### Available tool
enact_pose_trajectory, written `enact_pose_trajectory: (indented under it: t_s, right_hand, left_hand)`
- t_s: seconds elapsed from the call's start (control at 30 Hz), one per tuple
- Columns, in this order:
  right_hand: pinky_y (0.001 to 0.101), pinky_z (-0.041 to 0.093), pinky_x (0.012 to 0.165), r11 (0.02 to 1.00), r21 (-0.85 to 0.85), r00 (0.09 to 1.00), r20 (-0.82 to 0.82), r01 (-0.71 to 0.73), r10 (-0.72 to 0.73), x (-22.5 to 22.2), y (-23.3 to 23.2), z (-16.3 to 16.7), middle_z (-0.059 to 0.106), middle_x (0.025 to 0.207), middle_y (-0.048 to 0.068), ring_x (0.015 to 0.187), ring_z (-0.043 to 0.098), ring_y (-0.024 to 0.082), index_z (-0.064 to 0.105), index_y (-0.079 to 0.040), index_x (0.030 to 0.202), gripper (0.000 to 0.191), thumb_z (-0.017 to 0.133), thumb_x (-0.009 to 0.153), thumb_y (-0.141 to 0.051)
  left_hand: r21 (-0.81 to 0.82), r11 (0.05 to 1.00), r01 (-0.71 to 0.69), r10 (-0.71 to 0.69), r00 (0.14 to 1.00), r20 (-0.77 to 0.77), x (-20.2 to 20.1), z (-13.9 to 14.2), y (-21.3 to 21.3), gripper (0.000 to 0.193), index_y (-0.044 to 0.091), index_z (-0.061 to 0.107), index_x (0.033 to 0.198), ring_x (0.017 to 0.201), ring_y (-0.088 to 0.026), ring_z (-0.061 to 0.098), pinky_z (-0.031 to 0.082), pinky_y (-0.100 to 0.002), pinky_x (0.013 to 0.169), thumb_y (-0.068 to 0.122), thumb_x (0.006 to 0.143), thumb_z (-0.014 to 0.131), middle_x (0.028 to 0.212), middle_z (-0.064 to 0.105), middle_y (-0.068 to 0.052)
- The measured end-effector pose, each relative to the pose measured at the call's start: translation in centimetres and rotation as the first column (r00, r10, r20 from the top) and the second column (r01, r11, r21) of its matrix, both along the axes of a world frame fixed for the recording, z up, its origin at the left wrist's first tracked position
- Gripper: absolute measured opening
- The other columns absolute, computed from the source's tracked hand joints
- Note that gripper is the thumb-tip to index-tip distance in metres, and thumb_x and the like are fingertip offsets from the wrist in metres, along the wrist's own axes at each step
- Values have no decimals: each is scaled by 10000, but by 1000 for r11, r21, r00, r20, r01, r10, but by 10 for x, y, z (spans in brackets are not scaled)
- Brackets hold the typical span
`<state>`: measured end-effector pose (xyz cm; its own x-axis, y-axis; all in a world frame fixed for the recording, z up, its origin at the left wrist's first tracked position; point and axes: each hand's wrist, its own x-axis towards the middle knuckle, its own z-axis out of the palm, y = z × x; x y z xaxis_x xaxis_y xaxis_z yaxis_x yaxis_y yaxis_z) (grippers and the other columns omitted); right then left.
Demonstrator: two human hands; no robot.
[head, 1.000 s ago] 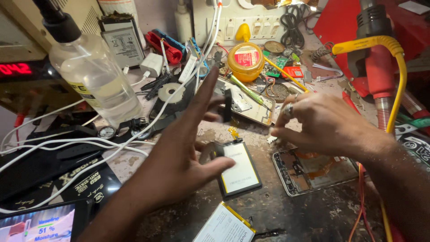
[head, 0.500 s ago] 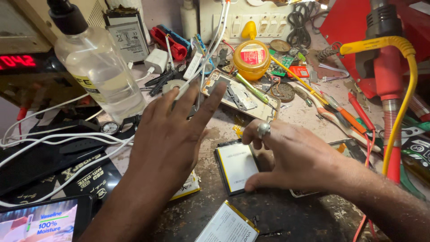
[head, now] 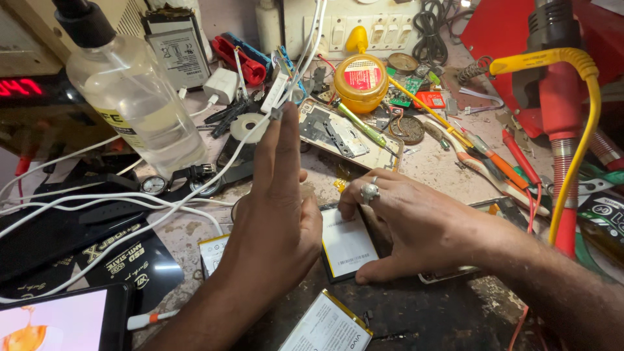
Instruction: The person handles a rectangular lithium-ion battery and applies black adhesive tape to its edges. They peel the backing from the tape, align it along the battery perimeter, and press it down to secure it. The battery is then placed on the workbench.
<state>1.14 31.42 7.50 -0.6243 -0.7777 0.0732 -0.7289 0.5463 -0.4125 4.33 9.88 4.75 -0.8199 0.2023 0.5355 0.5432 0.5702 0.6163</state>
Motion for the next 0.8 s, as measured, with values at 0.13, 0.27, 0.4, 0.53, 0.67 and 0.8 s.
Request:
enact_pose_trajectory:
  t_s: [0.13,0.27,0.4,0.53,0.67,0.8]
  right_hand:
    - [393,453,1007,999,50,1000,-11,20,-19,7,7,-4,640,997,73,1115,617,257,614,-111,1036,585,920,601,-356]
    - [378,436,1077,985,155,995,48,76,-84,7,12,-6,676,774,14,1136,646,198,600,-136,992,573,923,643,-456]
    - [420,465,940,998,-66,973,-228,9,-24,6,11,-2,665,1070,128,1127,594,325,605,-78,1115,839,991,510,-513]
    - [393,538,838,944,114,950,-15,311,-311,1,-2,10,686,959,107,961,674,280,599,-93,1124,906,1020,428,-493]
    - [359,563,776,849,302,870,104,434,-482,3,-20,20,703,885,91,863,700,236,596,-116,1136,834,1027,485,-411]
    - [332,571,765,809,324,797,210,490,-567,4,-25,20,679,845,69,814,687,184,547,-118,1138,826,1020,513,-378]
  left_hand:
    - [-59,998,-37,43,993,112,8,-3,6,1060,115,-16,1642,1064,-405,681,601,-411,740,-18,807,623,1698,218,-286]
    - [-56,998,3,-1,999,41,13,-7,7,1073,23,-32,1598,1250,-524,536,545,-475,905,-10,779,659,1548,289,-351]
    - [-27,999,-16,19,996,82,10,-13,8,1030,35,-42,1614,1307,-500,516,540,-455,940,-23,816,606,1594,274,-338]
    - [-44,999,-6,9,999,50,5,-16,7,1121,7,-90,1584,1375,-550,371,452,-491,1029,-19,763,672,1574,171,-397]
    - [14,999,-47,43,975,217,1,-18,8,1235,26,-106,1607,1304,-474,411,463,-471,1032,71,751,784,1530,190,-347]
    - [269,958,-101,-15,917,399,-8,-18,9,1256,81,-37,1622,1167,-252,567,604,-338,873,82,695,811,1490,276,-195]
